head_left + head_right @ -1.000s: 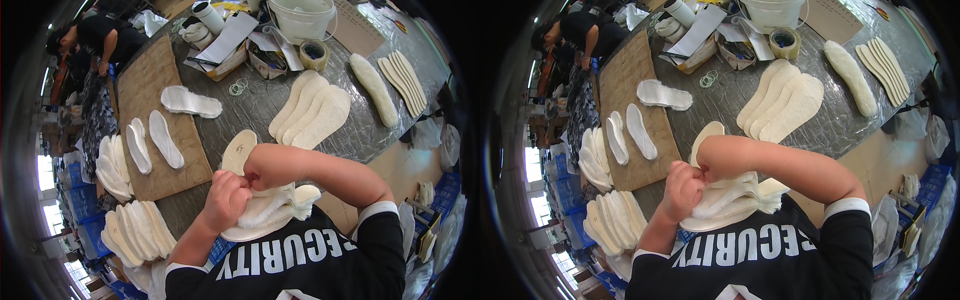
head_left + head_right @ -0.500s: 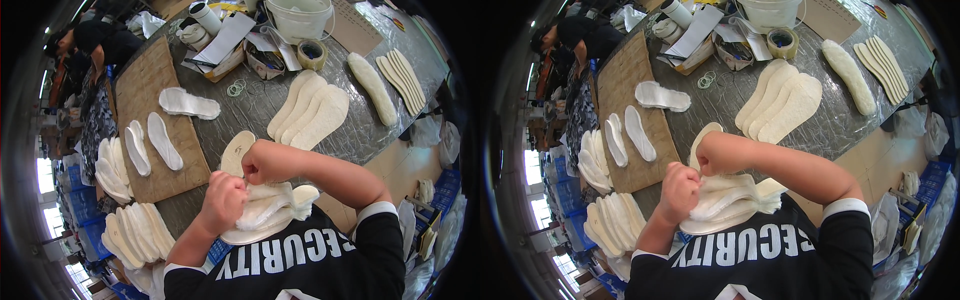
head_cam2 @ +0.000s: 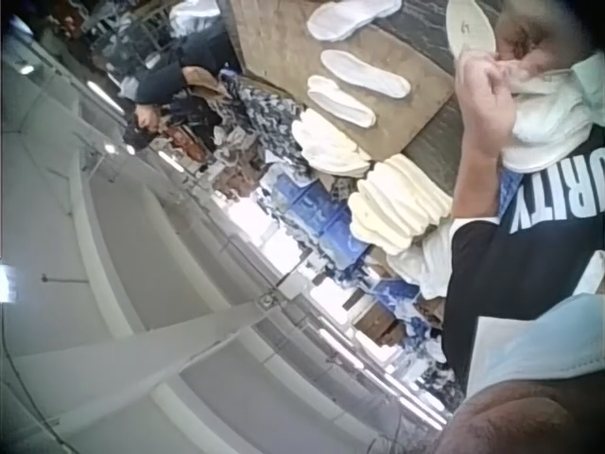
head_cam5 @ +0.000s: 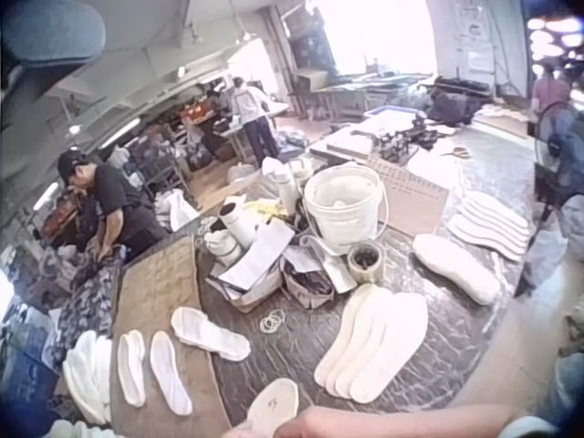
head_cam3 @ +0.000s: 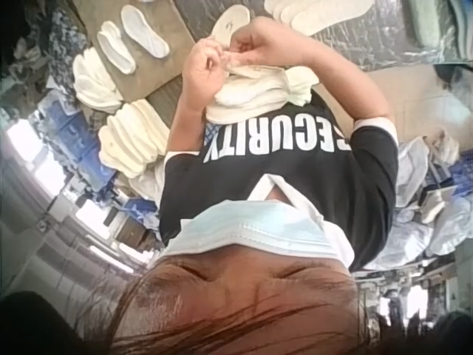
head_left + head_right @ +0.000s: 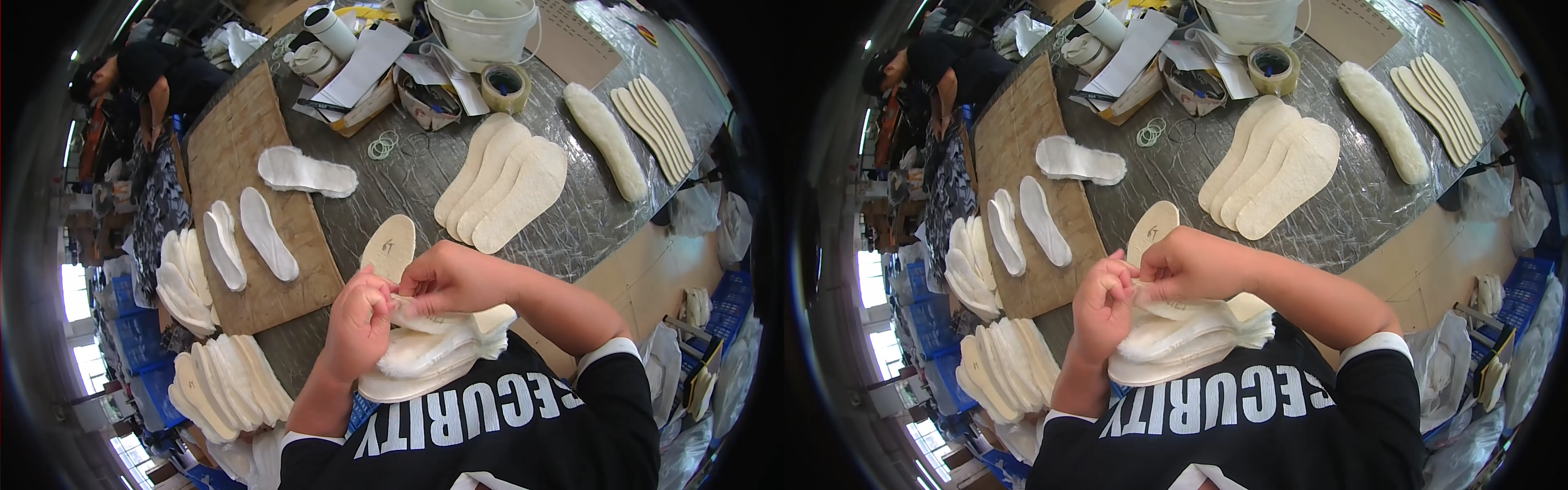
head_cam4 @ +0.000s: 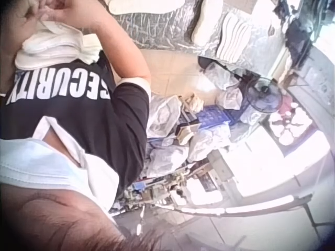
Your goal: Sorting and pairing shoe insoles at a workstation.
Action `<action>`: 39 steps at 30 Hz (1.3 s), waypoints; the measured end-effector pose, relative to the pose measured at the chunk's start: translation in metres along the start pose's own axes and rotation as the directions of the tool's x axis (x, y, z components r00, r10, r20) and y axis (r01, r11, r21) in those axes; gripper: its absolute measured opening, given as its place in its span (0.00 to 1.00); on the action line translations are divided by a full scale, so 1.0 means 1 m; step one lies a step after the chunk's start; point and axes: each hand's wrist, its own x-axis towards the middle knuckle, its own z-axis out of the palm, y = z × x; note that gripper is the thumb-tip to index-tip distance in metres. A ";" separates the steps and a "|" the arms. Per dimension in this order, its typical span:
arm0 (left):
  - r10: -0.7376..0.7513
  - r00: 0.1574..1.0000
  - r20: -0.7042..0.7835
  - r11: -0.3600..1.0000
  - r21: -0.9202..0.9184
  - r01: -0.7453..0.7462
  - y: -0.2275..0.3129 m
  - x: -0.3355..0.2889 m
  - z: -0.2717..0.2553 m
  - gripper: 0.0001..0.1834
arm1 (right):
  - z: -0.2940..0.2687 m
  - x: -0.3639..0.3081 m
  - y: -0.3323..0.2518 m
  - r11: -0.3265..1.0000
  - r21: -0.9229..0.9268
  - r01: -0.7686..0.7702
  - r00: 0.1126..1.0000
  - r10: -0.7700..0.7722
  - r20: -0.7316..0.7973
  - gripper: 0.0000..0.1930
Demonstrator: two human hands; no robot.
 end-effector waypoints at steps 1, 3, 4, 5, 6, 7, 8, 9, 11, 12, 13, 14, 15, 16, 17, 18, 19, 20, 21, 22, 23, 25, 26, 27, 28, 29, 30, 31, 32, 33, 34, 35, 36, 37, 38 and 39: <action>-0.133 0.991 -0.020 0.965 -0.232 0.125 -0.002 -0.003 0.002 0.13 | 0.003 -0.002 -0.001 0.997 -0.006 0.077 0.996 -0.077 -0.039 0.07; -0.260 0.966 -0.002 0.859 -0.457 0.230 -0.001 -0.002 0.007 0.12 | 0.010 -0.005 -0.002 0.997 -0.044 0.068 0.989 -0.073 -0.128 0.06; -0.357 0.934 -0.008 0.765 -0.577 0.287 0.002 -0.001 0.009 0.12 | 0.012 -0.006 -0.002 0.995 -0.081 0.057 0.974 -0.073 -0.213 0.06; -0.450 0.893 0.001 0.650 -0.685 0.329 0.003 0.000 0.009 0.11 | 0.013 -0.006 0.000 0.991 -0.137 0.007 0.969 -0.041 -0.243 0.06; -0.449 0.893 0.003 0.650 -0.685 0.329 0.004 0.001 0.009 0.11 | 0.015 -0.006 0.001 0.991 -0.137 0.007 0.969 -0.041 -0.245 0.06; -0.516 0.856 0.014 0.608 -0.698 0.378 0.004 0.001 0.009 0.09 | 0.017 -0.006 0.003 0.988 -0.153 0.018 0.958 -0.061 -0.281 0.06; -0.580 0.814 0.027 0.562 -0.710 0.424 0.003 0.002 0.008 0.08 | 0.018 -0.006 0.005 0.985 -0.169 0.029 0.945 -0.082 -0.317 0.06; -0.579 0.815 0.030 0.562 -0.710 0.425 0.002 0.001 0.006 0.08 | 0.017 -0.006 0.005 0.985 -0.168 0.028 0.944 -0.081 -0.321 0.06; -0.557 0.798 0.229 0.611 -0.539 0.580 -0.003 -0.003 0.000 0.08 | 0.014 -0.005 0.007 0.984 -0.177 -0.006 0.964 -0.041 -0.263 0.08; -0.555 0.798 0.235 0.610 -0.537 0.583 -0.007 -0.007 0.001 0.08 | 0.012 -0.006 0.009 0.985 -0.174 -0.009 0.962 -0.038 -0.269 0.08; -0.524 0.838 0.153 0.676 -0.523 0.519 -0.012 -0.011 0.002 0.07 | 0.008 -0.007 0.012 0.999 0.013 -0.036 0.978 0.038 -0.205 0.11; -0.488 0.870 0.068 0.738 -0.500 0.453 -0.018 -0.016 0.002 0.07 | 0.007 -0.006 0.016 0.978 0.198 -0.072 0.988 0.098 -0.123 0.14; -0.482 0.873 0.079 0.738 -0.499 0.453 -0.024 -0.018 0.004 0.07 | 0.008 -0.009 0.034 0.907 0.420 -0.024 0.995 0.064 -0.081 0.19; -0.520 0.853 0.037 0.706 -0.544 0.454 -0.030 -0.020 0.006 0.07 | 0.009 -0.016 0.047 0.906 0.423 -0.021 0.993 0.066 -0.093 0.19; -0.563 0.826 -0.003 0.670 -0.587 0.455 -0.034 -0.022 0.006 0.07 | 0.012 -0.021 0.052 0.899 0.439 -0.007 0.996 0.045 -0.076 0.20; -0.563 0.826 0.008 0.669 -0.583 0.461 -0.036 -0.023 0.005 0.07 | 0.015 -0.025 0.056 0.891 0.455 0.007 0.998 0.022 -0.059 0.21; -0.670 0.741 0.042 0.565 -0.619 0.546 -0.037 -0.024 0.004 0.07 | 0.019 -0.030 0.058 0.896 0.441 -0.053 0.995 0.087 -0.056 0.19; -0.765 0.639 0.080 0.448 -0.647 0.617 -0.038 -0.025 0.002 0.08 | 0.023 -0.031 0.058 0.892 0.450 -0.052 0.994 0.089 -0.062 0.19; -0.765 0.638 0.093 0.435 -0.655 0.618 -0.042 -0.028 0.003 0.09 | 0.027 -0.032 0.059 0.882 0.457 -0.117 0.985 0.161 -0.058 0.18; -0.767 0.634 0.100 0.433 -0.648 0.626 -0.042 -0.028 0.004 0.09 | 0.030 -0.032 0.059 0.866 0.465 -0.182 0.971 0.232 -0.053 0.18; -0.748 0.664 0.002 0.538 -0.585 0.607 -0.040 -0.027 0.007 0.10 | 0.031 -0.030 0.057 0.925 0.323 -0.198 0.964 0.244 -0.108 0.18; -0.715 0.693 -0.088 0.633 -0.502 0.589 -0.035 -0.019 0.008 0.11 | 0.039 -0.025 0.068 0.944 0.296 -0.146 0.968 0.198 -0.153 0.18; -0.441 0.881 -0.174 0.893 -0.182 0.411 -0.028 -0.008 0.006 0.12 | 0.042 -0.023 0.074 0.961 0.258 -0.100 0.970 0.152 -0.191 0.19; -0.114 0.984 -0.140 0.977 0.165 0.136 -0.022 0.001 0.002 0.14 | 0.043 -0.022 0.073 0.959 0.267 -0.097 0.970 0.152 -0.191 0.19; -0.119 0.984 -0.133 0.975 0.170 0.141 -0.018 0.006 -0.002 0.14 | 0.042 -0.020 0.073 0.955 0.271 -0.123 0.977 0.165 -0.138 0.19; -0.083 0.993 0.087 0.964 0.259 0.058 -0.015 0.010 -0.007 0.16 | 0.042 -0.019 0.074 0.950 0.275 -0.150 0.980 0.179 -0.083 0.20; -0.063 0.950 0.306 0.946 0.323 -0.041 -0.015 0.011 -0.009 0.18 | 0.042 -0.018 0.076 0.946 0.286 -0.152 0.980 0.182 -0.081 0.20; -0.197 0.906 0.375 0.947 0.311 0.077 -0.016 0.007 -0.008 0.14 | 0.042 -0.016 0.080 0.937 0.303 -0.177 0.982 0.187 -0.005 0.20; -0.209 0.902 0.379 0.945 0.316 0.086 -0.015 0.002 -0.006 0.14 | 0.043 -0.015 0.083 0.927 0.317 -0.201 0.980 0.186 0.076 0.21; -0.461 0.822 0.335 0.887 0.162 0.431 -0.017 -0.005 -0.002 0.12 | 0.043 -0.013 0.088 0.923 0.328 -0.204 0.979 0.187 0.084 0.21; -0.675 0.659 0.333 0.697 -0.007 0.717 -0.019 -0.012 0.000 0.10 | 0.044 -0.011 0.096 0.783 0.543 -0.304 0.953 0.254 0.166 0.21; -0.682 0.649 0.337 0.688 -0.003 0.725 -0.025 -0.021 0.001 0.10 | 0.045 -0.009 0.102 0.583 0.711 -0.392 0.918 0.298 0.261 0.22; -0.653 0.691 0.309 0.720 -0.030 0.694 -0.030 -0.030 0.002 0.10 | 0.048 -0.010 0.106 0.574 0.716 -0.398 0.915 0.301 0.267 0.22; -0.622 0.731 0.280 0.749 -0.056 0.660 -0.035 -0.034 0.002 0.10 | 0.052 -0.013 0.109 0.680 0.627 -0.381 0.922 0.232 0.309 0.21; -0.634 0.719 0.285 0.737 -0.058 0.673 -0.038 -0.038 0.003 0.10 | 0.055 -0.013 0.111 0.771 0.531 -0.351 0.917 0.168 0.362 0.20; -0.560 0.773 0.299 0.806 -0.017 0.591 -0.042 -0.041 0.004 0.10 | 0.055 -0.013 0.111 0.850 0.418 -0.321 0.923 0.181 0.341 0.20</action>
